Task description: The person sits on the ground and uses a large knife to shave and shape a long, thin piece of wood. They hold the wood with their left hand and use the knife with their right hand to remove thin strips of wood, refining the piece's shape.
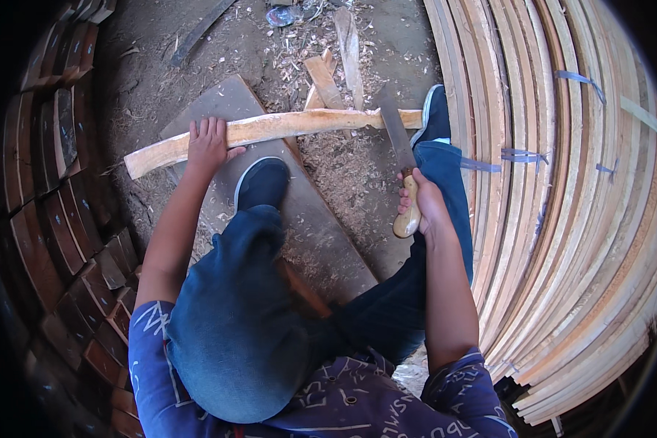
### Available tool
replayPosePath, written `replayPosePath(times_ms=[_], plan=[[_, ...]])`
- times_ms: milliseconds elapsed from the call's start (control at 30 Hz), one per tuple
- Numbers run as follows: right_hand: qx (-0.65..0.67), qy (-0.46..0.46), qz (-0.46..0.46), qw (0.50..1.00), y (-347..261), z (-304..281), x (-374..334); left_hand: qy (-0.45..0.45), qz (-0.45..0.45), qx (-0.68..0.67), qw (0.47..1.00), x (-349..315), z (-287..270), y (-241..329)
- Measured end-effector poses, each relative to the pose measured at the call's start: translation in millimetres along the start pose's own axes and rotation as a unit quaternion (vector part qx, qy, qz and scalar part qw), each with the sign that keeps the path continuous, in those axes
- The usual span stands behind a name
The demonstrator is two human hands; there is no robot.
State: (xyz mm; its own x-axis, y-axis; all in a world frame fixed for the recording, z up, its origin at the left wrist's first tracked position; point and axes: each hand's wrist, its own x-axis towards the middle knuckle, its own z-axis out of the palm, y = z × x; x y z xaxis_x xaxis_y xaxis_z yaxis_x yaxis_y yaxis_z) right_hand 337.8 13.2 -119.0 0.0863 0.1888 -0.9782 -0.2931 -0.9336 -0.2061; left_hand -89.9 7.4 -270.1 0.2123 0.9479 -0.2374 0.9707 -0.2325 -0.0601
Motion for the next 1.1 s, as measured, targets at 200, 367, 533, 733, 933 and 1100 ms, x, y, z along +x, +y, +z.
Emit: replayPosePath(times_ms=[200,367,533,733,933,1100], plan=[[0.032,0.020,-0.174,0.984,-34.5,7.4,-15.6,-0.016,-0.016,-0.012,1.000,-1.9,-8.8,4.9],[-0.063,0.014,-0.017,0.998,1.0,4.4,14.1,-0.019,-0.032,0.018,0.999,4.3,-4.0,13.7],[-0.072,-0.049,0.056,0.995,-25.0,-8.3,-9.1,-0.042,-0.039,0.015,0.998,-1.1,-3.6,6.7],[0.009,0.001,-0.103,0.995,-28.0,7.7,-2.2,-0.020,-0.027,-0.011,0.999,2.2,-4.8,9.6],[-0.094,-0.032,0.039,0.994,-10.3,4.2,3.2,-0.026,-0.028,-0.013,0.999,3.4,-10.3,6.8],[-0.082,-0.025,-0.066,0.994,-41.5,8.3,-15.8,-0.017,-0.022,-0.004,1.000,-2.9,-2.4,2.1]])
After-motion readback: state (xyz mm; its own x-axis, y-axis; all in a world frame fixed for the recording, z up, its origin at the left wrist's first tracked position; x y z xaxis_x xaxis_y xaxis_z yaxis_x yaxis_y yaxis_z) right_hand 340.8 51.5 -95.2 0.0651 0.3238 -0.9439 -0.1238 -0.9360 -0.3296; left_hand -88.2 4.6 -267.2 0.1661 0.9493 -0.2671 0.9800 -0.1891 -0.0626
